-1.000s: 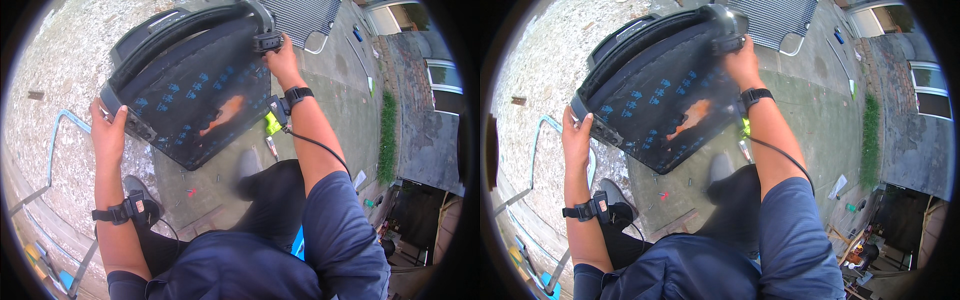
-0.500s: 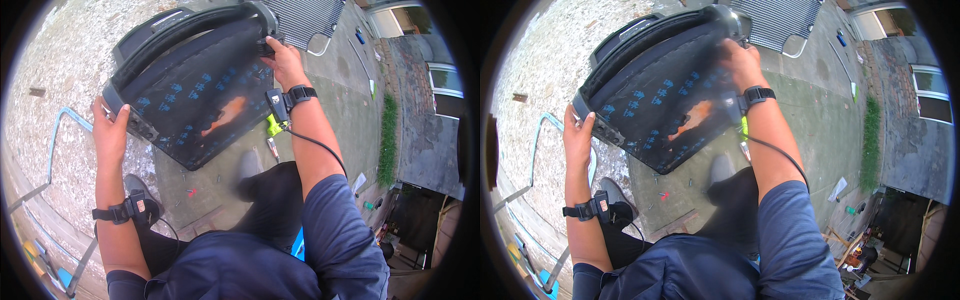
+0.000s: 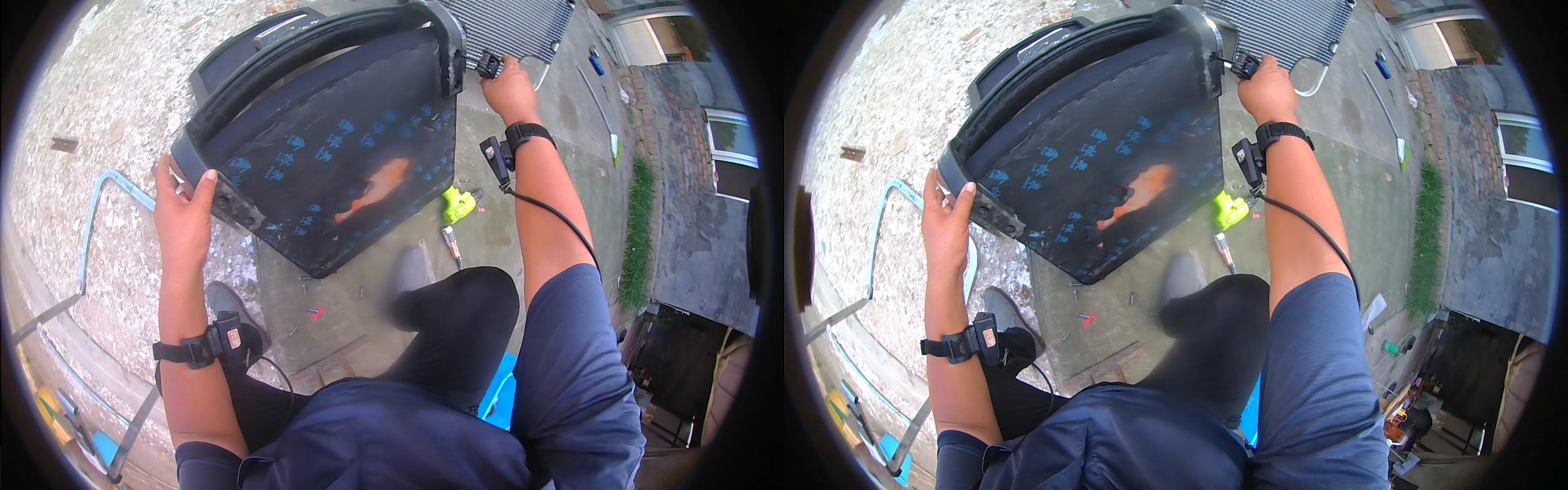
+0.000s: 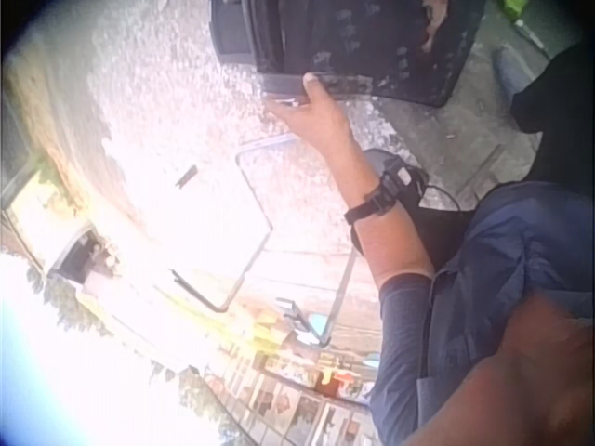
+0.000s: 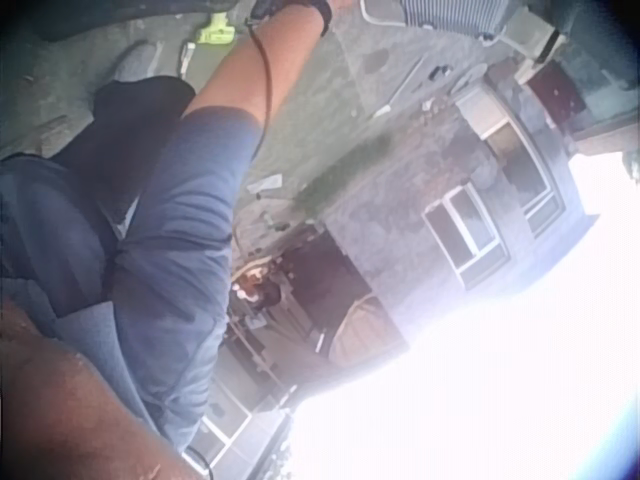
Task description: The person is assembling a black plastic chair component. They attach a metal hinge bracket to the side of the plastic seat using screws and a screwdriver. The person repeatedly aligns the bracket, inserts screws, and tightens them by hand.
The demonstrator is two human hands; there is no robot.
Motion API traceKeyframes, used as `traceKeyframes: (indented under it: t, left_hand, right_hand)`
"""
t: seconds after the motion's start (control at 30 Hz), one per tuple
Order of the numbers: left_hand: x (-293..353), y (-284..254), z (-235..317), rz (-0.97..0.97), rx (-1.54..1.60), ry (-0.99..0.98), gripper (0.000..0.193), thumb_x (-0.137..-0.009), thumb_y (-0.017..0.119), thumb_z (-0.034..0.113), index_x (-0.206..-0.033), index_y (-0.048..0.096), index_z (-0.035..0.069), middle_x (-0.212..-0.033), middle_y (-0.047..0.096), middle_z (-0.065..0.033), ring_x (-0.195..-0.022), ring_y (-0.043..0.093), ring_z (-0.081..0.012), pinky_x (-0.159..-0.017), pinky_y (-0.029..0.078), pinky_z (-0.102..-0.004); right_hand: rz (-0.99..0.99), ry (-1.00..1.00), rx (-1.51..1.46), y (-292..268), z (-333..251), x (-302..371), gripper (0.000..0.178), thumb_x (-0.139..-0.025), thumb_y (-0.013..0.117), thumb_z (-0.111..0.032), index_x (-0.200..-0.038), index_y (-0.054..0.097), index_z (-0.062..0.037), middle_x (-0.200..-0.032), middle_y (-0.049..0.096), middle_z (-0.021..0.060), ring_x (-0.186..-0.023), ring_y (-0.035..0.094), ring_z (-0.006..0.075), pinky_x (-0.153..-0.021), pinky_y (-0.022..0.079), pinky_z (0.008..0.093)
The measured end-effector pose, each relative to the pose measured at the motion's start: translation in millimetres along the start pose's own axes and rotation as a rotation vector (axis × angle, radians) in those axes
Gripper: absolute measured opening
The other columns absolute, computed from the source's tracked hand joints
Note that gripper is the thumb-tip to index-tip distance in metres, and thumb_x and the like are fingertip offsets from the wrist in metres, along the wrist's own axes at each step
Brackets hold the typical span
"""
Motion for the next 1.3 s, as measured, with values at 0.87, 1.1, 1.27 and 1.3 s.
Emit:
traceKeyframes:
  t: [0.87,1.1,1.27,1.3]
  left_hand:
    - [0,4,1,-0.015,0.028,-0.013,0.071,-0.095,0.065,0.005,-0.149,0.022,-0.012,-0.136,0.049,-0.0246,-0.119,0.058,-0.0240,-0.097,0.049,-0.0301]
    - [2,3,0,-0.017,0.018,-0.023,0.072,-0.095,0.065,0.007,-0.149,0.022,-0.012,-0.136,0.050,-0.0245,-0.117,0.059,-0.0236,-0.095,0.050,-0.0305]
    - [1,3,0,-0.011,0.009,-0.013,0.072,-0.095,0.065,0.008,-0.150,0.021,-0.012,-0.136,0.050,-0.0249,-0.118,0.058,-0.0245,-0.095,0.050,-0.0310]
    - [2,3,0,-0.009,-0.004,-0.017,0.072,-0.096,0.065,0.008,-0.150,0.021,-0.011,-0.136,0.050,-0.0251,-0.118,0.058,-0.0248,-0.096,0.050,-0.0311]
  right_hand:
    - [-0.215,-0.131,-0.533,13,10,64,0.038,-0.096,0.052,-0.026,-0.125,0.065,-0.0061,-0.114,0.071,0.0124,-0.106,0.066,0.0285,-0.105,0.040,0.0445]
    - [-0.240,0.333,-1.215,9,6,16,0.038,-0.096,0.056,-0.031,-0.112,0.065,0.0026,-0.110,0.067,0.0089,-0.093,0.064,0.0205,-0.077,0.046,0.0332]
    - [-0.206,0.192,-0.955,-20,-7,1,0.039,-0.094,0.058,-0.035,-0.105,0.067,0.0011,-0.088,0.061,0.0041,-0.070,0.053,0.0144,-0.055,0.035,0.0308]
    - [-0.239,0.170,-0.963,-23,-11,0,0.039,-0.094,0.058,-0.036,-0.106,0.067,0.0008,-0.082,0.058,0.0026,-0.066,0.050,0.0133,-0.052,0.033,0.0303]
Point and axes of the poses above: each hand's wrist, its own x-axis away from the middle knuckle, its own y-axis out of the palm, z = x × y, the point moved 6 cm from there along -x, towards the middle knuckle
